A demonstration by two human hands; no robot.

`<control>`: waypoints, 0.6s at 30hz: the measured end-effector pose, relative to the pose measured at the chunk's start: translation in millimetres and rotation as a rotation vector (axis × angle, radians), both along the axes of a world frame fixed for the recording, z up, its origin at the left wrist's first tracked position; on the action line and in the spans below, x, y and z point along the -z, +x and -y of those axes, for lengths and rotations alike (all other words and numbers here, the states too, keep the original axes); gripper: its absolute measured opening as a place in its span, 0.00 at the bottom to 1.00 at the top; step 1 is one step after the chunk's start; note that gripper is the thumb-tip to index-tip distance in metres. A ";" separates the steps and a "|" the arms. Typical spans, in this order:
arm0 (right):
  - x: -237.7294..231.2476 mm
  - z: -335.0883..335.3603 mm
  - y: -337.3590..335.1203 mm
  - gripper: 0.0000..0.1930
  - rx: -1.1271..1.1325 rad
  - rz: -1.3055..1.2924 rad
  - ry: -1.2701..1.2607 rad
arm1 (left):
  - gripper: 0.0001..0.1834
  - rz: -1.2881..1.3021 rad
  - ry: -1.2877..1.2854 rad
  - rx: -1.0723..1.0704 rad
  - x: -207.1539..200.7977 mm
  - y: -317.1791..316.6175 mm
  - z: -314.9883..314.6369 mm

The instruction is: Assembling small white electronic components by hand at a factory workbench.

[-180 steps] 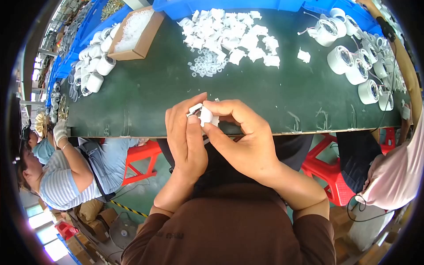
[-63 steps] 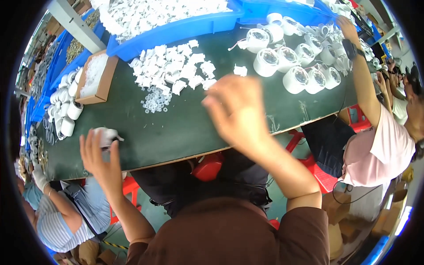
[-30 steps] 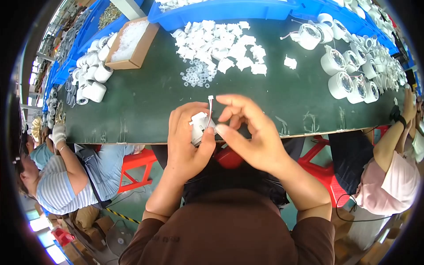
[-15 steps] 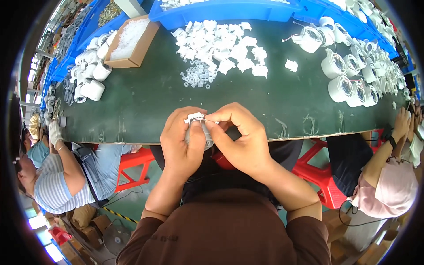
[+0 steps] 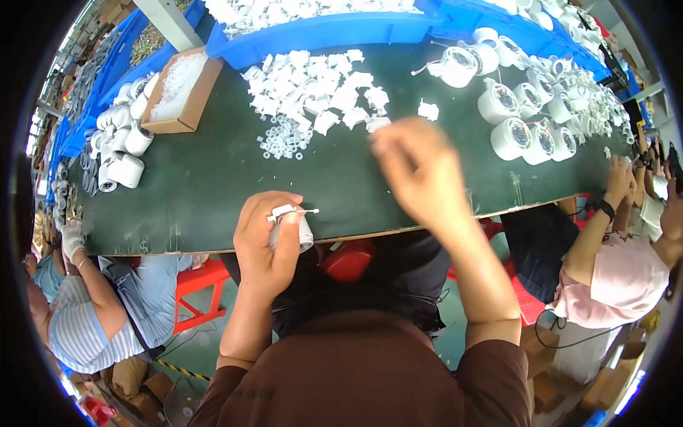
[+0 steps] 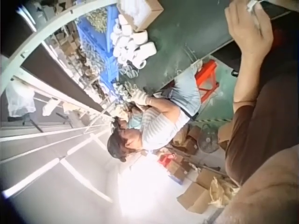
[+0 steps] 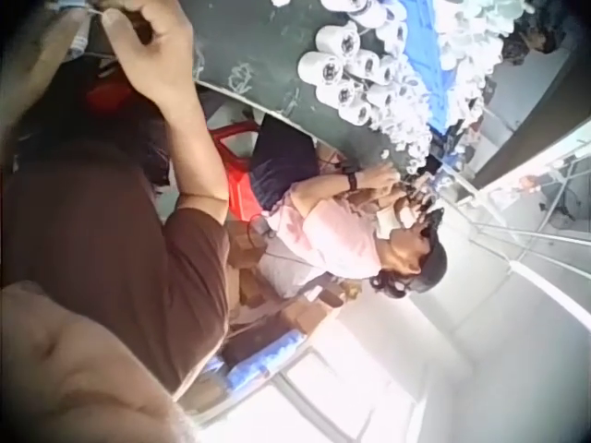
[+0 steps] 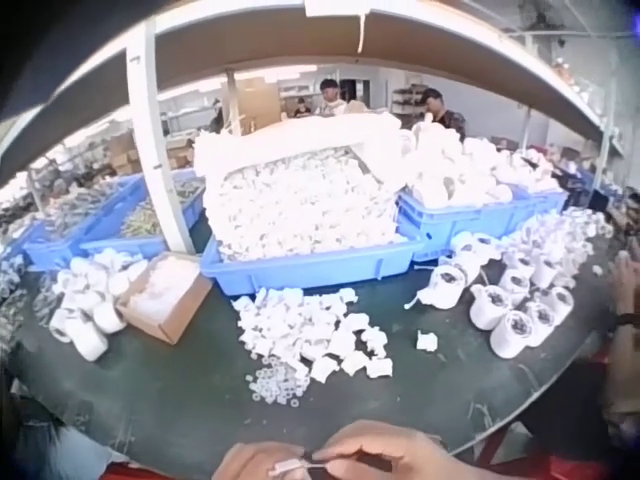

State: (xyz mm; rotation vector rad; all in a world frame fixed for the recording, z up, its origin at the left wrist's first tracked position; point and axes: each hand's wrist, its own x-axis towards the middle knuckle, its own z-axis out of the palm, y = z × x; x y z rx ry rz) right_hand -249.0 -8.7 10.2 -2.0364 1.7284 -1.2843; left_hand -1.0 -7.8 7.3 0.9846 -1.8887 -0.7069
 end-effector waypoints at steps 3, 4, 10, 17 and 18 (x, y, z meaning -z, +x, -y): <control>1.8 19.5 -43.9 0.17 0.264 -0.271 0.027 | 0.04 -0.012 -0.010 0.013 2.4 -0.8 0.5; 3.1 22.0 -52.2 0.19 0.257 -0.312 0.066 | 0.04 0.014 -0.030 0.012 1.2 -2.2 -0.5; 0.0 5.2 -52.6 0.18 0.008 -0.148 0.285 | 0.04 0.033 -0.050 -0.006 4.0 -2.3 -2.7; -12.5 -14.1 -34.1 0.13 0.174 -0.222 0.105 | 0.04 0.071 -0.071 -0.018 1.2 -4.7 -3.7; -11.1 -13.1 -31.6 0.14 0.166 -0.273 0.121 | 0.04 0.072 -0.072 -0.012 0.9 -5.7 -3.6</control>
